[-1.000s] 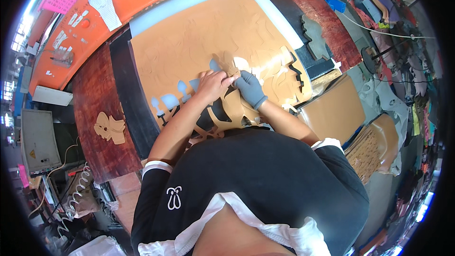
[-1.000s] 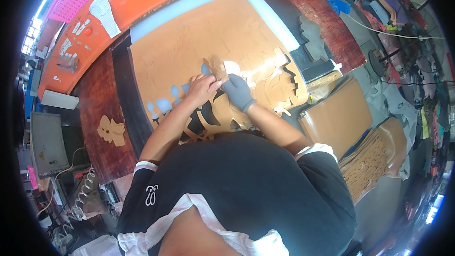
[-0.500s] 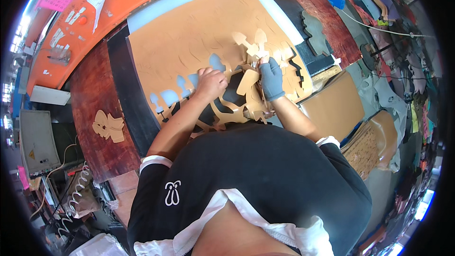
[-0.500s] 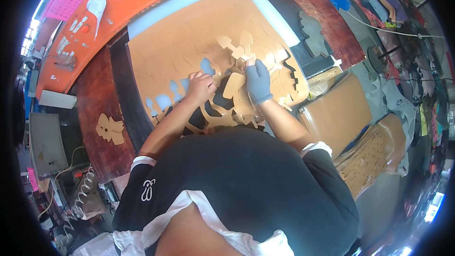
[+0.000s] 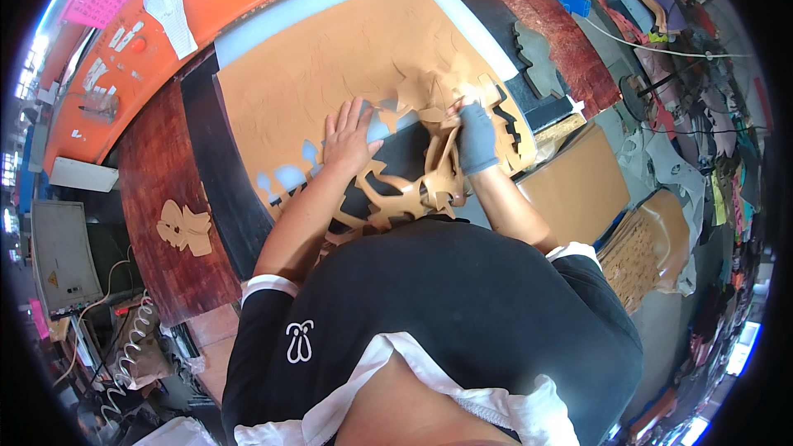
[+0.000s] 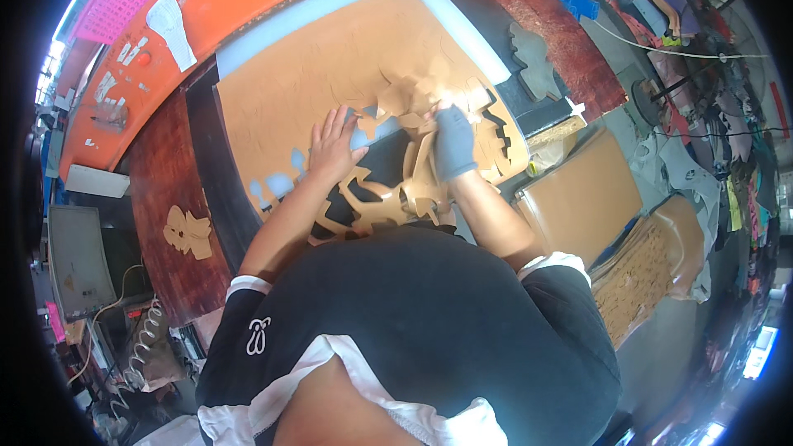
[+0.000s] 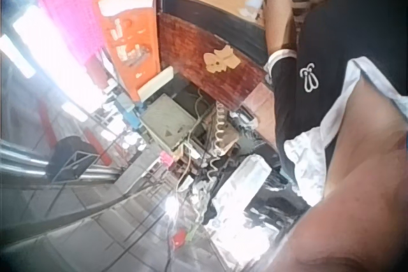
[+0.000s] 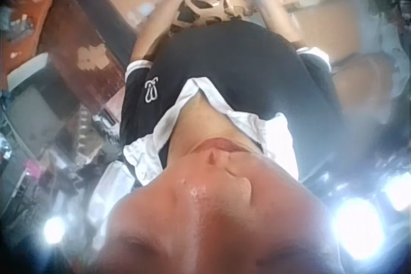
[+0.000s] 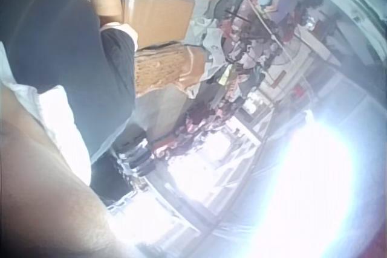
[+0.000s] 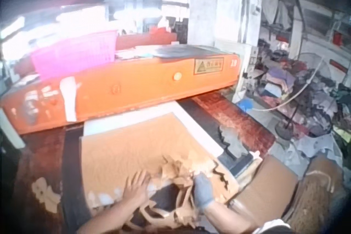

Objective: The person removes cut-out shapes from a sheet of tan material on a press table, separating them by hand and stacking them. They then place a new sheet onto the press, align it, and continue removing cut pieces from the previous sheet.

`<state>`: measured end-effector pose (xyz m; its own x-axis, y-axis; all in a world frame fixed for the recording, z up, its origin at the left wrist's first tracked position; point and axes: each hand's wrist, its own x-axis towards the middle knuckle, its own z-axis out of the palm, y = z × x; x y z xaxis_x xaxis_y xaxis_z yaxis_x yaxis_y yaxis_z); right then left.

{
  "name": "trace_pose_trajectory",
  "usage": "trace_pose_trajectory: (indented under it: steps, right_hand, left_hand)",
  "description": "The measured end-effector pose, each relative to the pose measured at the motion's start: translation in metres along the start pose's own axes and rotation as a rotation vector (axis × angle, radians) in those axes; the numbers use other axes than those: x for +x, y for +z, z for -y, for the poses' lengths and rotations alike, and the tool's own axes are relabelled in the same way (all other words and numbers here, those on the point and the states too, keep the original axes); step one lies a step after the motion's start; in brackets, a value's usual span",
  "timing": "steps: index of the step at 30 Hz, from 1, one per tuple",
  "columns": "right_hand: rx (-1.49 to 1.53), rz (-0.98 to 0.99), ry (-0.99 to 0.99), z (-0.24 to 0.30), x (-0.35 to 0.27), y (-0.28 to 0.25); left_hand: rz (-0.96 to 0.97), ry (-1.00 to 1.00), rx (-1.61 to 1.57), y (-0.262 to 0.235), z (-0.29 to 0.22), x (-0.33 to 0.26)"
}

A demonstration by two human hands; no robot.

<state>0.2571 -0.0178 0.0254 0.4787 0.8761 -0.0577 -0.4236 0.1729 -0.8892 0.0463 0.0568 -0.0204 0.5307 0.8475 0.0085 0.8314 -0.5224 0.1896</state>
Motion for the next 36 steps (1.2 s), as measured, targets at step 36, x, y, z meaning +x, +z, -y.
trace_pose_trajectory:
  steps: [36]
  right_hand:
    - [0.223, -0.122, 0.055, 0.024, 0.012, -0.01]
  left_hand:
    - [-0.111, 0.106, -1.259, -0.018, -0.098, -0.042]
